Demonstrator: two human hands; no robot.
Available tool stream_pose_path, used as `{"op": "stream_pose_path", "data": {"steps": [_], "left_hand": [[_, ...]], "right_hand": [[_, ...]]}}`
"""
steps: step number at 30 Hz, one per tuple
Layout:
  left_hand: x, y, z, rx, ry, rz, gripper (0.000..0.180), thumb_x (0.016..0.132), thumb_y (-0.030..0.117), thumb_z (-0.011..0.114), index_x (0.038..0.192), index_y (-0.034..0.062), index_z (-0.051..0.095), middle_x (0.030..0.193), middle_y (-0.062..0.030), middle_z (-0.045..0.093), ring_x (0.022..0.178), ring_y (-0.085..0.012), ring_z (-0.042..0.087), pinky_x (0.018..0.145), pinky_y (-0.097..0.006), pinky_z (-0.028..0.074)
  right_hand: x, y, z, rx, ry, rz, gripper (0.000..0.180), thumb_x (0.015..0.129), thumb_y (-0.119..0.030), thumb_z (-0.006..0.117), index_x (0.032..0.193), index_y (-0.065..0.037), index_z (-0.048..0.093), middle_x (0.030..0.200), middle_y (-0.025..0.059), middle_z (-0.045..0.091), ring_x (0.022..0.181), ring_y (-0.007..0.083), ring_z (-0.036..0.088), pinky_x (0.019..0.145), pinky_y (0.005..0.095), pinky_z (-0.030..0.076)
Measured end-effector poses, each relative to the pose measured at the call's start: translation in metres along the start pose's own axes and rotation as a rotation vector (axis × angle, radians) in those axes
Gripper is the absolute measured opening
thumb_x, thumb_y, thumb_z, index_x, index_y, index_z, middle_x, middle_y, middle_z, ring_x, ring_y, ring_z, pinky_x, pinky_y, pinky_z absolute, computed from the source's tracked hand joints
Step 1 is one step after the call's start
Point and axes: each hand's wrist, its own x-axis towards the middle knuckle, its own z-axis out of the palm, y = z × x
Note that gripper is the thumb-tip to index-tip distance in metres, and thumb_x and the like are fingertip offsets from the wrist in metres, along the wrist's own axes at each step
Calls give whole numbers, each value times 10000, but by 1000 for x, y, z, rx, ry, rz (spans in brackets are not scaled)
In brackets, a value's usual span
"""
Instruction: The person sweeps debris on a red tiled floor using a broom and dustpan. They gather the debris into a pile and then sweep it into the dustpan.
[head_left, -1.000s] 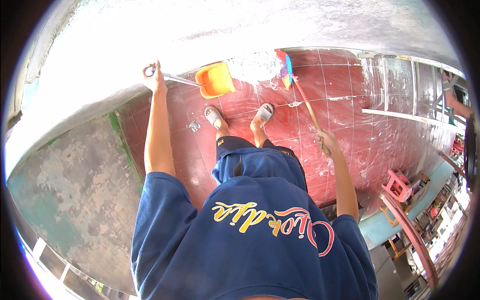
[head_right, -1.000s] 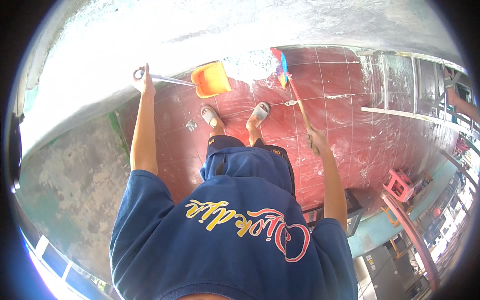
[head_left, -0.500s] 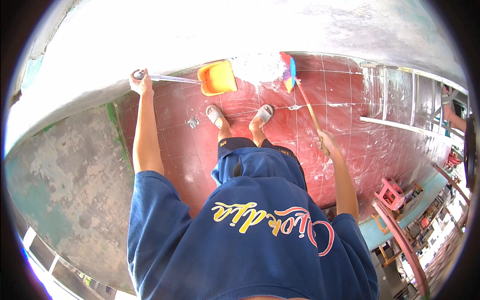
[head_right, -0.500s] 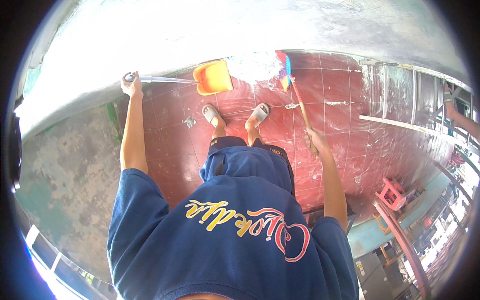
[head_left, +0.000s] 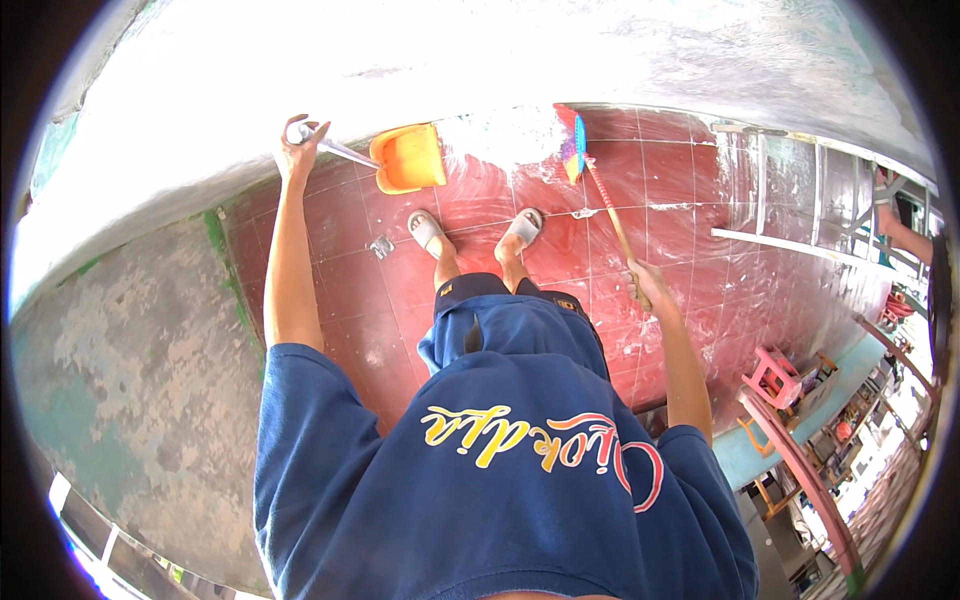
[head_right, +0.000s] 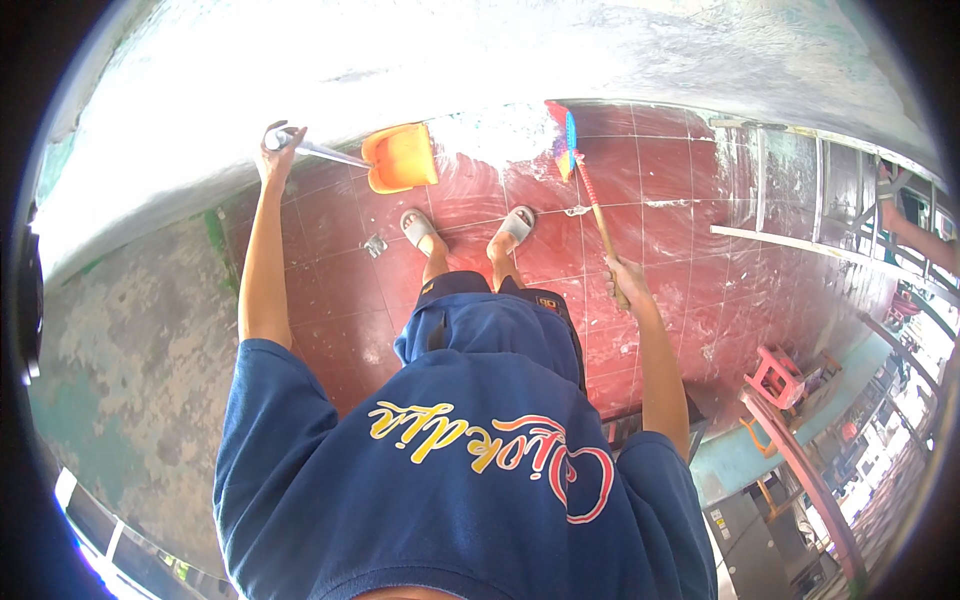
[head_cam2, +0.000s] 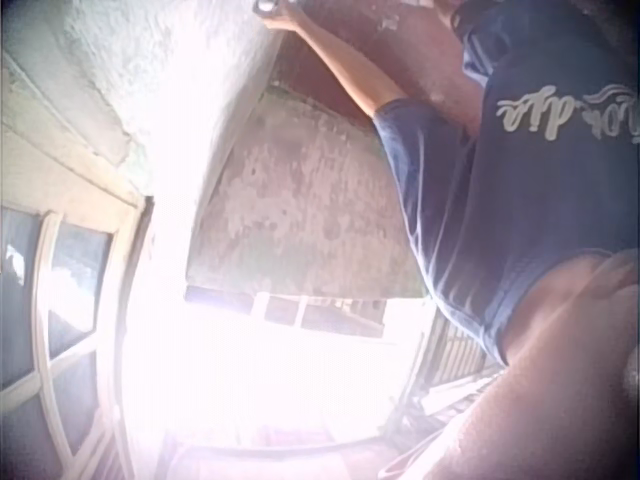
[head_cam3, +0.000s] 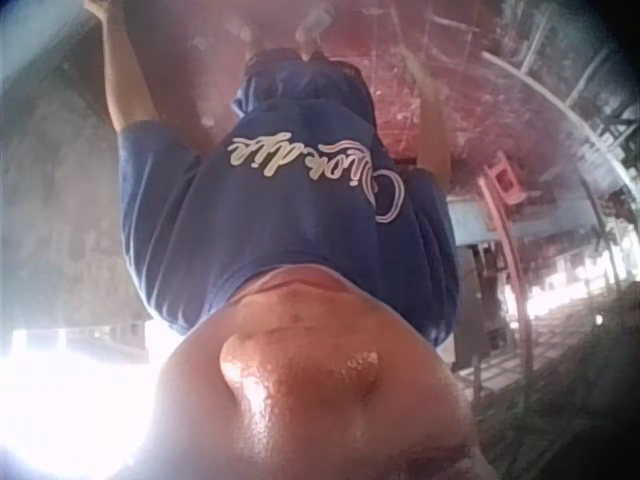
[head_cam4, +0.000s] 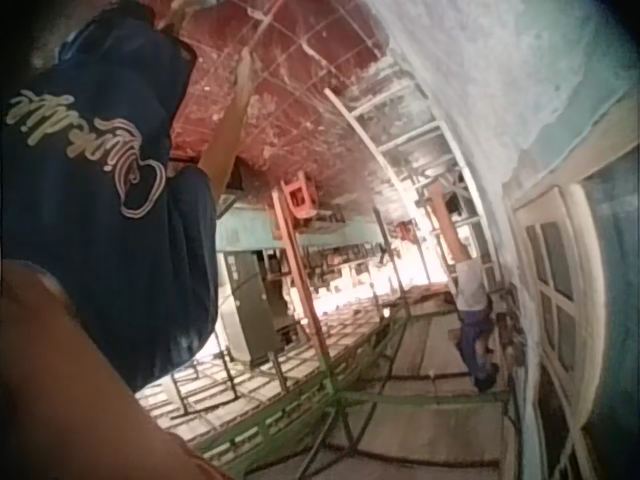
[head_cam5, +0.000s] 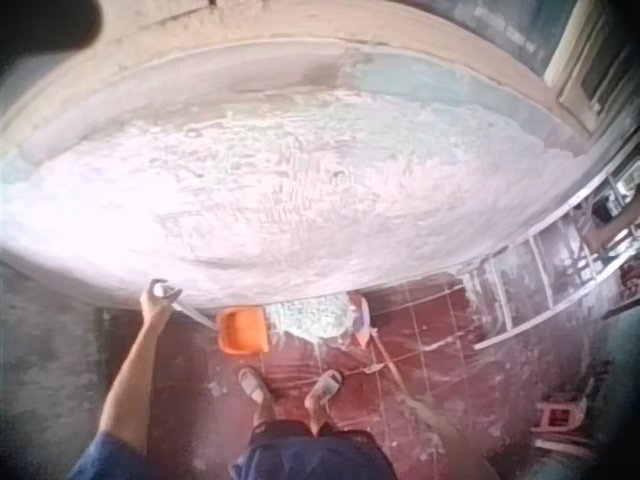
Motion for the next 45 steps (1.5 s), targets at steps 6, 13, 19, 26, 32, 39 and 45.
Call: {"op": "stream_pose_path", "data": {"steps": [6,13,19,26,32,39,45], "left_hand": [[4,-29,23,152,-431,87,209,828,229,682,873,28,646,840,-94,665,837,-180,619,753,-299,469],[-36,7,61,339,-665,252,349,827,224,654,1094,17,564,1006,-183,616,937,-340,590,848,-411,465],[-116,149,83,272,-610,355,332,806,142,666,1099,19,571,1063,-173,611,1007,-351,576,886,-413,460],[-190,206,141,-3,-303,205,181,850,181,672,915,26,602,824,-99,639,776,-214,625,715,-337,496],[-206,225,237,-389,117,-142,199,898,120,595,722,63,521,622,-7,511,558,-60,470,494,-263,393],[-225,166,343,-556,275,41,171,878,97,582,735,75,491,542,24,464,442,-67,457,383,-239,346],[-217,176,406,-678,237,-98,214,817,72,594,664,99,447,540,25,423,425,-74,404,385,-243,338]], "right_hand": [[7,5,0,-185,75,-63,156,946,-197,516,988,-47,518,668,-7,513,468,66,455,399,224,387],[20,-13,-31,-235,-53,-78,127,947,-179,505,984,-59,522,689,-2,526,493,75,474,414,210,388],[41,-42,-117,134,-165,120,88,953,-143,479,1012,-79,467,743,24,532,491,65,446,400,194,375],[54,-68,-189,239,-298,116,134,956,-100,459,1067,-30,438,788,57,519,517,49,439,398,155,373],[64,-51,-221,373,-369,126,144,969,-117,448,1063,-29,384,793,53,492,510,43,422,390,142,374],[14,-56,-258,232,-307,162,106,974,-132,450,1050,-86,393,777,51,485,481,31,406,353,139,343],[-2,-62,-290,219,-221,221,133,972,-142,464,1084,-97,410,760,31,461,467,17,387,355,138,315]]}}
